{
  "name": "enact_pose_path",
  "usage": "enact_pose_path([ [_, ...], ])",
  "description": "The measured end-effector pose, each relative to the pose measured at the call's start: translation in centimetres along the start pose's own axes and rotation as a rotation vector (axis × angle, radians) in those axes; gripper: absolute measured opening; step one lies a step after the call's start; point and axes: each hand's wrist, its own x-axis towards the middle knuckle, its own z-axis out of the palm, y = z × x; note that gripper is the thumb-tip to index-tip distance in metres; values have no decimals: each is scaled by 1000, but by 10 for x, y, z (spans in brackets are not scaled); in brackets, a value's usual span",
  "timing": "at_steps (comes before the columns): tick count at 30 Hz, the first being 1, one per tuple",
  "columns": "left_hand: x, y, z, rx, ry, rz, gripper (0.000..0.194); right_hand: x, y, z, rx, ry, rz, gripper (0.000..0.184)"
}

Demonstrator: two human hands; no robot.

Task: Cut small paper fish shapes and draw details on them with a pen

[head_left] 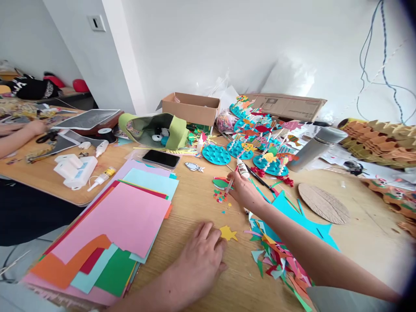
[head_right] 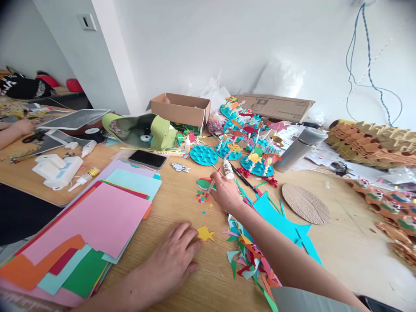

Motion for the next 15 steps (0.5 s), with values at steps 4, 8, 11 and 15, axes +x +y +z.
enact_pose_path([
  [4,0,0,0,-12,4,-6,40,-1,3,9,-46,-27,29,33],
  [8,1,0,-1,-19,-5,-10,40,-1,7,9,-43,-21,41,34],
  [11,1,0,-3,-21,-16,-9,39,0,10,11,-25,-4,43,37],
  [15,1,1,-4,-15,-17,-11,37,0,12,12,2,19,50,38],
])
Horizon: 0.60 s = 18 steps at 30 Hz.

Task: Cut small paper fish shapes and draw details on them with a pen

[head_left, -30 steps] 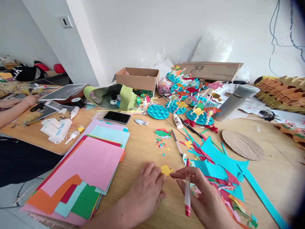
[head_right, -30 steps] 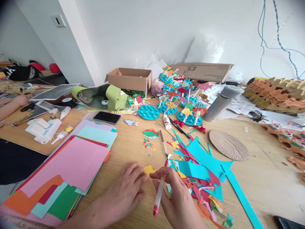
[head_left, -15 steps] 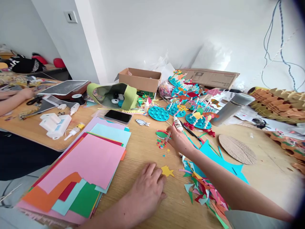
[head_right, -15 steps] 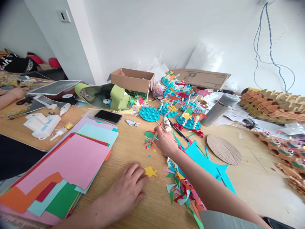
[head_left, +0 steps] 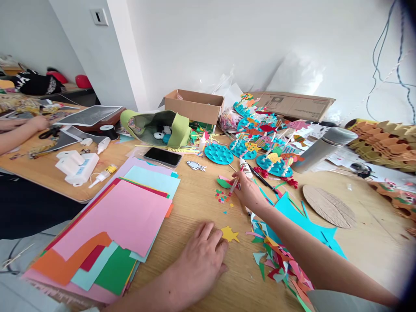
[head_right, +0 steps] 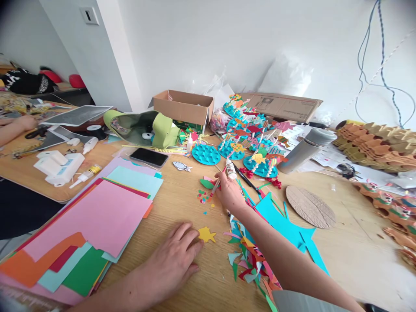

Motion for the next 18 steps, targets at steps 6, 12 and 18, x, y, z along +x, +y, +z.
enact_pose_path([
  [6,0,0,1,15,7,10,39,-4,0,-1,38,11,3,34],
  [12,-1,-1,2,28,25,21,38,-4,-3,-3,79,20,-21,30],
  [18,0,-2,3,33,20,22,39,11,-6,-7,113,21,5,29],
])
